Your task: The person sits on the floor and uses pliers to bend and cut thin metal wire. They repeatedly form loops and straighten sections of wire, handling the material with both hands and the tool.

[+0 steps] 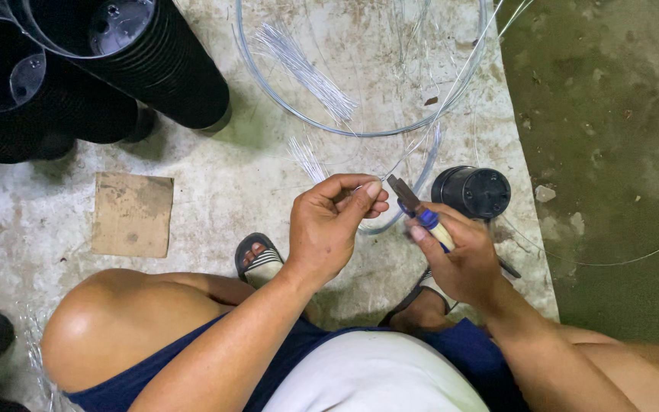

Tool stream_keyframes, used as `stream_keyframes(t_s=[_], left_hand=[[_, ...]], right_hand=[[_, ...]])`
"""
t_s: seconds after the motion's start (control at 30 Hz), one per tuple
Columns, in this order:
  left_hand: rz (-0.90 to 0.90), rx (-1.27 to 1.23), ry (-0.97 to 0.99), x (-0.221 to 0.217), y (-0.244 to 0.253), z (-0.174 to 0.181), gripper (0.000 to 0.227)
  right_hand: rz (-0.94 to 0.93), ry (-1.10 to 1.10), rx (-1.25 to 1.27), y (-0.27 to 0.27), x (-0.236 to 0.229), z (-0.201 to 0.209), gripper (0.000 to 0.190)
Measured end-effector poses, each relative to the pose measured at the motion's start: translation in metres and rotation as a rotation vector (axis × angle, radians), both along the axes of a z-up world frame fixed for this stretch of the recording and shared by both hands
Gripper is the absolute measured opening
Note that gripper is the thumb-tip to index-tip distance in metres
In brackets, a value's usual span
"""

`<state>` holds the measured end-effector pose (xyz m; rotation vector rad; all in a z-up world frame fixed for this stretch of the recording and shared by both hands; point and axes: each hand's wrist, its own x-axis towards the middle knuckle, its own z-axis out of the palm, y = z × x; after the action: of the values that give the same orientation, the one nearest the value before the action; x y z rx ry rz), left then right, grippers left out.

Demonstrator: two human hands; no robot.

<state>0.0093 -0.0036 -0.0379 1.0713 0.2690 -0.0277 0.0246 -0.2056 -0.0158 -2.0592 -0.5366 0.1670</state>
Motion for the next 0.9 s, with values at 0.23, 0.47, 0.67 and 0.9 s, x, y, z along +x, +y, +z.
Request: stream_keyframes(t_s=[0.23,0.47,0.67,0.9], left_hand=[[0.015,0.031,0.002,0.0009,-0.0022,-0.0006,0.021],[0.013,0.071,0.007,-0.0002,-0.0036,0.0006,0.020],[0.001,0.095,0.026,-0.0012,-0.0028,0.0020,0.020],[-0.002,0.045,0.046,0.0003,-0.0043,-0.0047,0.022]], right_hand=[[-0.027,-0.079,-0.081,0.0050,-0.0051,0.0104,0.018],[0.000,-0.113,-0.056,0.0053,-0.0055,0.0109,0.021],[-0.039,-0.142,-0.159,0.0070,-0.0076,0.0111,0.017],[-0.037,-0.214,-0.181,0.0087,-0.0078,0.0083,0.020]])
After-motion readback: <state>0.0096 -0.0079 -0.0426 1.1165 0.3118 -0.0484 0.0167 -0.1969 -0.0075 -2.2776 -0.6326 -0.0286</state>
